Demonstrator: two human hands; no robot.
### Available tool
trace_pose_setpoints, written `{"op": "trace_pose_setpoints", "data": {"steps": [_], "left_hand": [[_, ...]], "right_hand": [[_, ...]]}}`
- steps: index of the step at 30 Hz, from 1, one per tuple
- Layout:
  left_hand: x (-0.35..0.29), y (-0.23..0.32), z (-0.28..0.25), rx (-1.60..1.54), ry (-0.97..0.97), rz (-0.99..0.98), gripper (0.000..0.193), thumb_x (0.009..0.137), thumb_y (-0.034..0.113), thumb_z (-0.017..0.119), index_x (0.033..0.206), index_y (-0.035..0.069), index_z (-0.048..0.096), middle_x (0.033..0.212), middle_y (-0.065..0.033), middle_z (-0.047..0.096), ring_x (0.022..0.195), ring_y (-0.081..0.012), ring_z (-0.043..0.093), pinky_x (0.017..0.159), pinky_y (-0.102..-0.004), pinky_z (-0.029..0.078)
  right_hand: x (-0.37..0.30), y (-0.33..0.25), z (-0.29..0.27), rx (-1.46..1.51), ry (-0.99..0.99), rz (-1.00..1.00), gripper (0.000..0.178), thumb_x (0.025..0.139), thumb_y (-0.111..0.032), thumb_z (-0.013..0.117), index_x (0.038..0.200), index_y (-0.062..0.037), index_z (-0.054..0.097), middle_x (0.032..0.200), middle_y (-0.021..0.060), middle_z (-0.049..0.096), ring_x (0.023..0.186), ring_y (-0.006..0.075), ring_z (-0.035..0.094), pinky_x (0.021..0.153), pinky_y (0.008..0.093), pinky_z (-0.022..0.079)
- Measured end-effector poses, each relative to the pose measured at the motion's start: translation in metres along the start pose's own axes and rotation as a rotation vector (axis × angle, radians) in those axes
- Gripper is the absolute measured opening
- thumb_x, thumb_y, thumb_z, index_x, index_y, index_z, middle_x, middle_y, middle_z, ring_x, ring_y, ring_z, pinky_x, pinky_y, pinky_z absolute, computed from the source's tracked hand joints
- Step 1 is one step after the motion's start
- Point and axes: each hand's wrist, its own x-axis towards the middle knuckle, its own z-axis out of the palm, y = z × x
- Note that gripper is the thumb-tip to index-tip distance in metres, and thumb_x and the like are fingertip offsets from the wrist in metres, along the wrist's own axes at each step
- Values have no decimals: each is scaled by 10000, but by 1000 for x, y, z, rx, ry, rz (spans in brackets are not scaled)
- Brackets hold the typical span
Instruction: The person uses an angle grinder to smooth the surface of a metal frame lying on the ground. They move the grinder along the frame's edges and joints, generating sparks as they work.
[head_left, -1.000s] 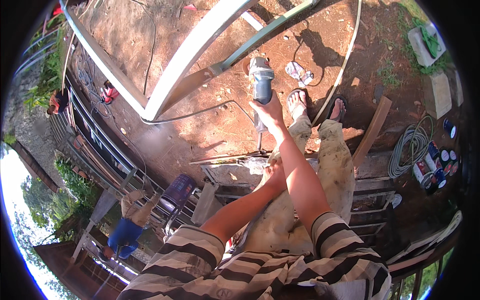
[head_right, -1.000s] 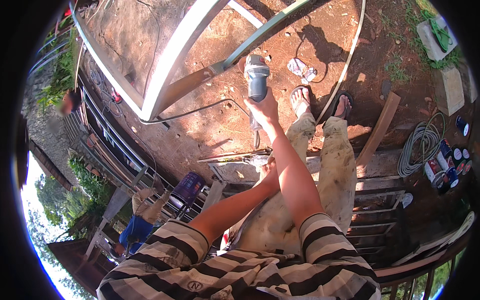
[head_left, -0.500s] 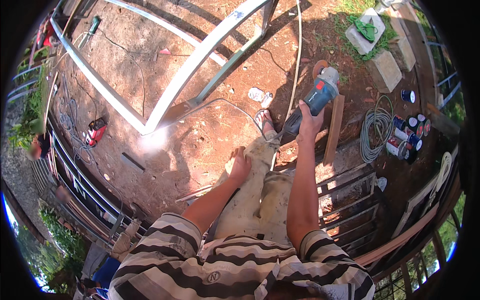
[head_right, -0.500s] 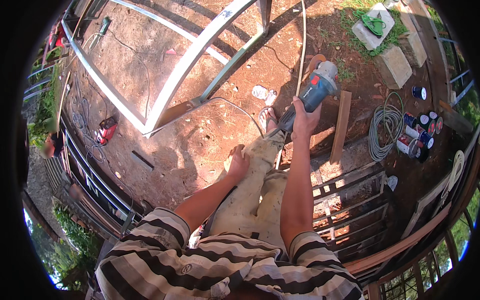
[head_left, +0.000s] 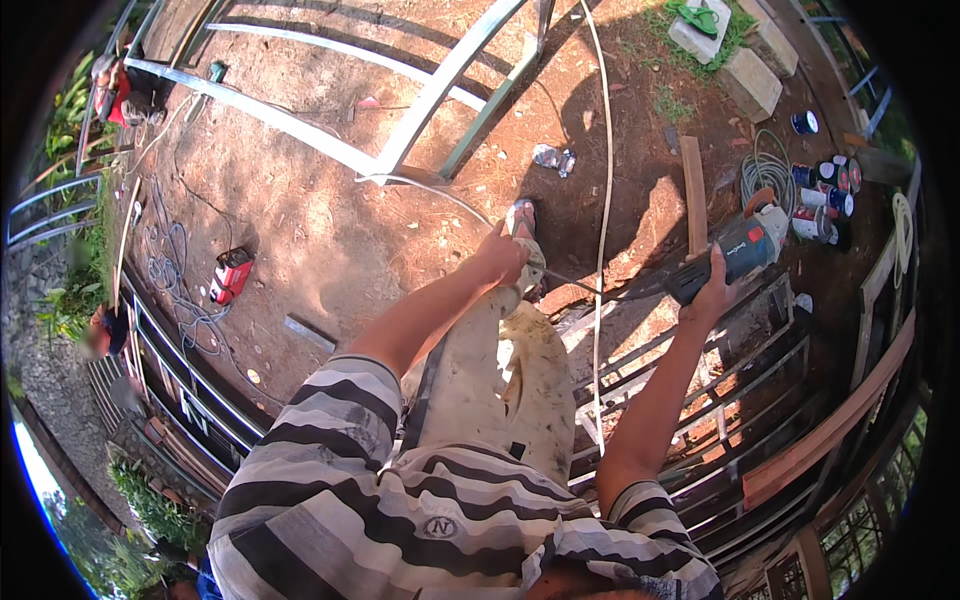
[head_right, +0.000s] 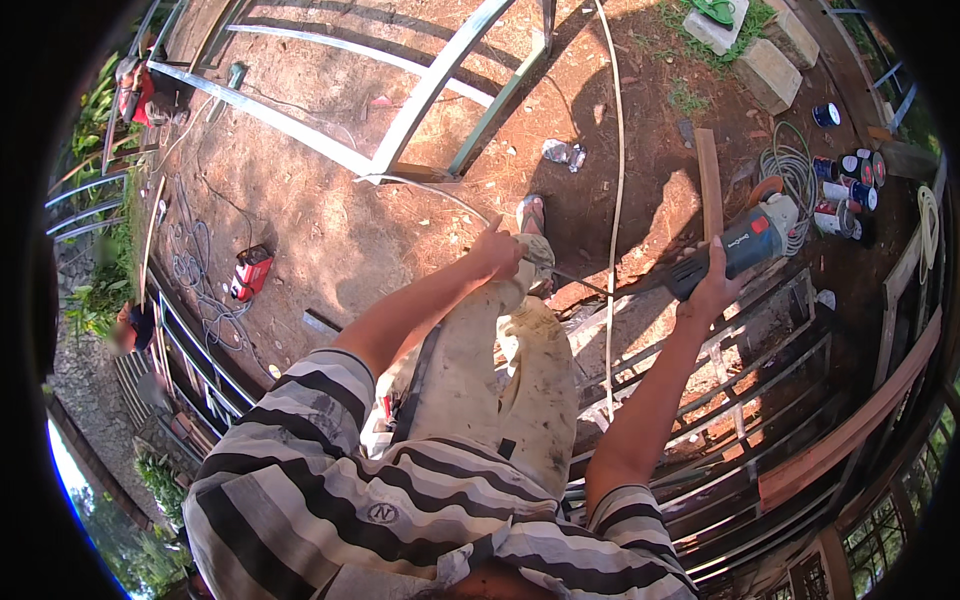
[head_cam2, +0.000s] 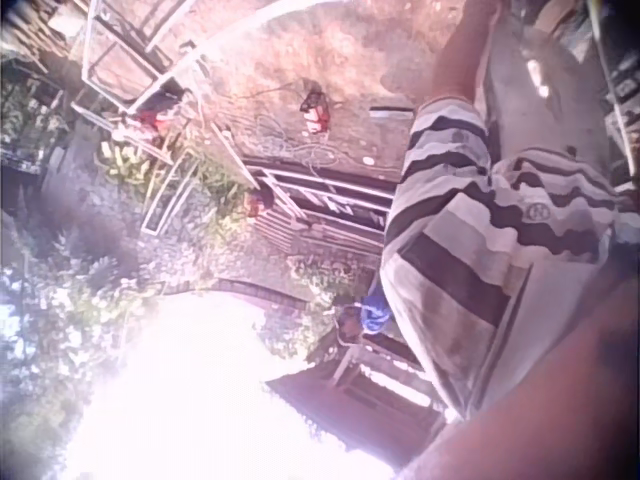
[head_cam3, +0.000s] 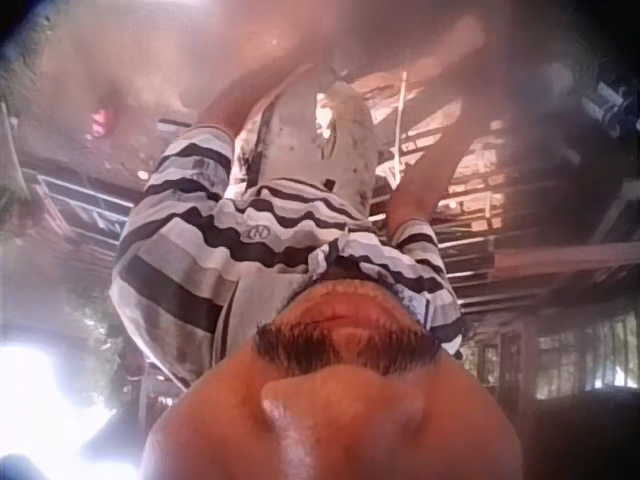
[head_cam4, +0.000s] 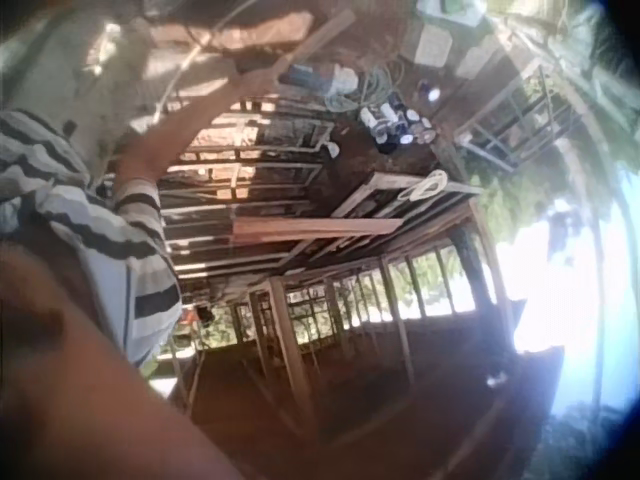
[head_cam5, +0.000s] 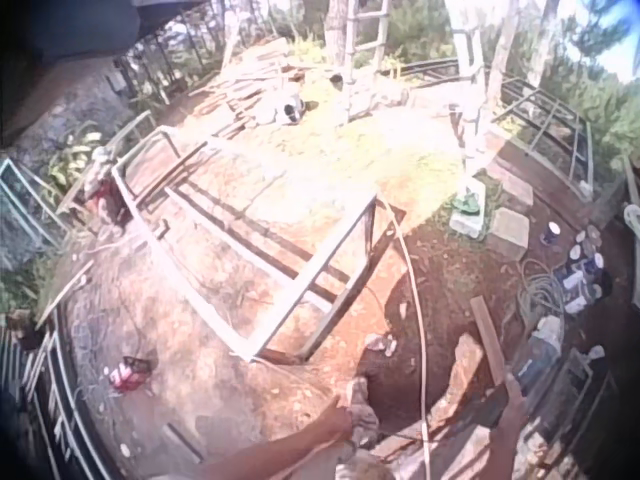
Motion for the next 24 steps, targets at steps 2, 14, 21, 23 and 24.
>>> {"op": "trace_pose_setpoints", "data": {"steps": [2,14,21,23,24], "left_hand": [[-69,8,66,-159,271,0,160,926,235,624,1012,147,726,836,-85,766,854,-313,751,993,-482,488],[-439,-73,176,-402,257,-282,256,1038,320,614,941,84,639,810,-156,714,795,-411,723,692,-538,567],[-515,-244,219,-428,355,-584,288,1045,376,619,1062,97,689,1040,-175,740,955,-416,727,784,-555,570],[-522,-262,241,-400,305,-516,296,1041,384,626,1087,102,702,1035,-161,744,973,-405,728,813,-548,570],[-523,-268,251,-384,278,-480,301,1039,388,630,1100,105,709,1032,-155,746,982,-400,728,827,-544,570]], "right_hand": [[-27,14,-24,-94,65,17,569,919,-156,786,1384,33,518,1094,159,689,749,256,727,648,393,643],[-274,203,56,3,13,242,501,897,-99,797,1328,14,566,1024,102,689,793,200,700,690,342,587],[-410,299,161,81,-22,425,369,904,-195,800,1173,-50,594,839,90,692,649,235,718,580,373,602],[-432,343,184,45,-30,394,382,894,-215,817,1156,-53,590,837,91,693,644,234,719,577,374,601],[-438,365,190,-6,-28,383,389,891,-224,822,1153,-54,590,836,90,694,643,233,719,574,376,600]]}}
